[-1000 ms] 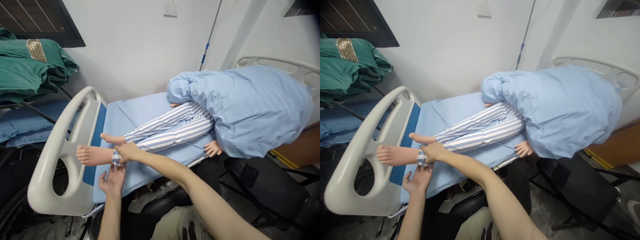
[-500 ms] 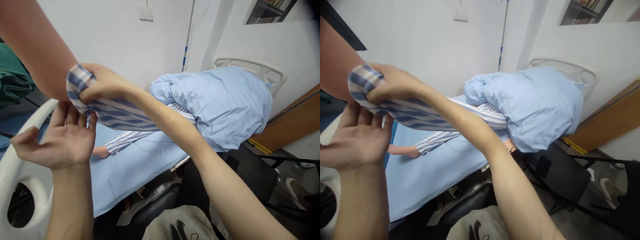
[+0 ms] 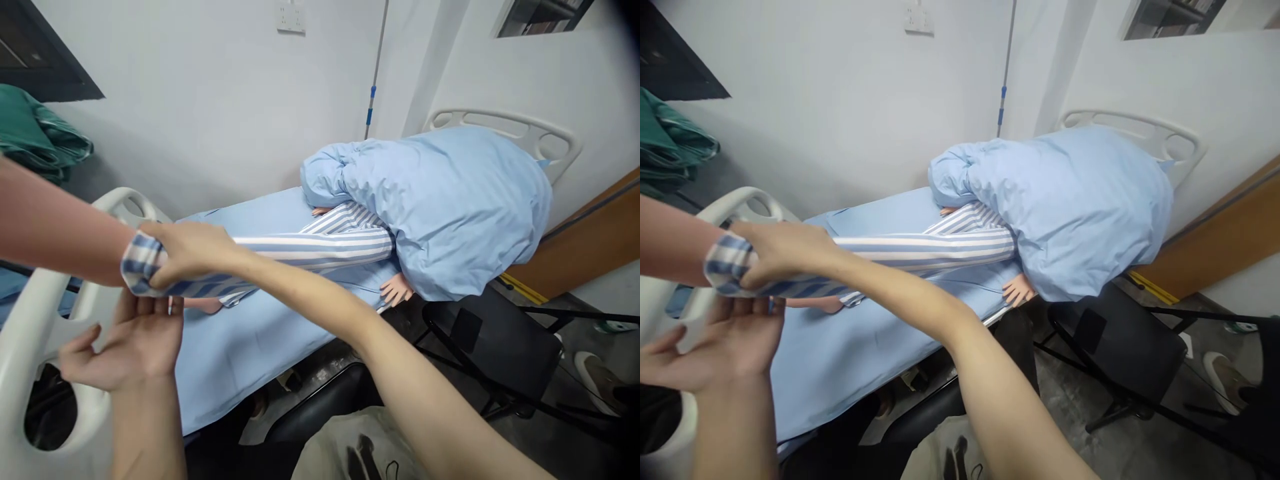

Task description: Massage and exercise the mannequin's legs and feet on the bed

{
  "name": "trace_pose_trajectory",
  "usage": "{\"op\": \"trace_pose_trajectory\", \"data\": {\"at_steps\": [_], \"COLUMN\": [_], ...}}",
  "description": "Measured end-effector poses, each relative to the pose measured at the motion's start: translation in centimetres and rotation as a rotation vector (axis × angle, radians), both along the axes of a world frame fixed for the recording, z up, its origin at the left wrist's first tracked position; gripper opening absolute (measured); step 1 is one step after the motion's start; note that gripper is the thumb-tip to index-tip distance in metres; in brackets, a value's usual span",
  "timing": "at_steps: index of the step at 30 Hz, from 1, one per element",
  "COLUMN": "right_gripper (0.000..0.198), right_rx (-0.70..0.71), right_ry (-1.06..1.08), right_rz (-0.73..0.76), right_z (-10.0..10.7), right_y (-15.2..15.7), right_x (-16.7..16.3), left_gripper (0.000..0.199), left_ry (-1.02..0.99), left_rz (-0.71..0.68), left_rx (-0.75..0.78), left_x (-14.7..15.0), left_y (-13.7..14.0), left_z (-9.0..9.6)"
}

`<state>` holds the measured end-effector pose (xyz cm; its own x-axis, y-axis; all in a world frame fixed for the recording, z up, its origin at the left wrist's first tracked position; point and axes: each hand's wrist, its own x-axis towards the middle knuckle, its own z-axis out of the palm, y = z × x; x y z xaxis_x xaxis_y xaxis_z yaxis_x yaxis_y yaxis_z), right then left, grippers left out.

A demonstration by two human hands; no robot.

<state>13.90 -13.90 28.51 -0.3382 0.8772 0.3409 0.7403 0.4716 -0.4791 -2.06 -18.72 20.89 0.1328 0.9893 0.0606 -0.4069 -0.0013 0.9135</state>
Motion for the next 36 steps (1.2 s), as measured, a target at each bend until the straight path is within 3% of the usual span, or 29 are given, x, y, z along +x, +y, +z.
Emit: {"op": "trace_pose_trajectory", "data": {"at_steps": [2,7,9,11,14,19,23,26,31,36], "right_gripper": [0.050,0.062,0.060,0.061,0.066,0.058,0.056,0.056,0.055,0.053], "right_rx": [-0.027,-0.119,-0.221,-0.346,-0.441,-0.369,-0.346,-0.361,-0.390,-0.475], "right_ry": [-0.088,-0.186,-0.229,-0.303,-0.383,-0.469,-0.474,-0.486,-0.518,-0.487], "right_rz": [0.016,0.047,0.064,0.066,0.062,-0.022,-0.032,-0.044,-0.037,-0.041], "right_z": [-3.9,-14.3,-18.1,-21.2,-25.0,-28.1,-28.8,-28.9,-27.8,-24.6], "right_y": [0.5,1.2,1.2,1.1,0.6,-0.2,-0.4,-0.5,-0.9,-2.3], "right_x": [-2.3,-6.7,-7.7,-8.4,-9.2,-9.9,-10.1,-10.2,-10.1,-9.9], "left_gripper": [0.042,0.037,0.039,0.040,0.040,0.025,0.009,0.008,0.009,0.012], "left_ry": [-0.141,-0.316,-0.358,-0.406,-0.503,-0.625,-0.652,-0.648,-0.588,-0.464], "left_rz": [0.031,0.218,0.268,0.299,0.328,0.308,0.291,0.279,0.268,0.286], "left_rx": [0.011,-0.323,-0.449,-0.564,-0.716,-0.784,-0.697,-0.673,-0.666,-0.669], "left_x": [-1.8,-5.0,-5.6,-5.8,-5.8,-5.9,-5.8,-5.6,-5.4,-5.4], "left_y": [0.4,1.3,1.2,0.9,0.4,0.0,-0.2,-0.5,-0.7,-0.4], "left_z": [-3.8,-14.7,-18.5,-21.6,-24.7,-27.3,-28.4,-28.7,-28.2,-27.0]}}
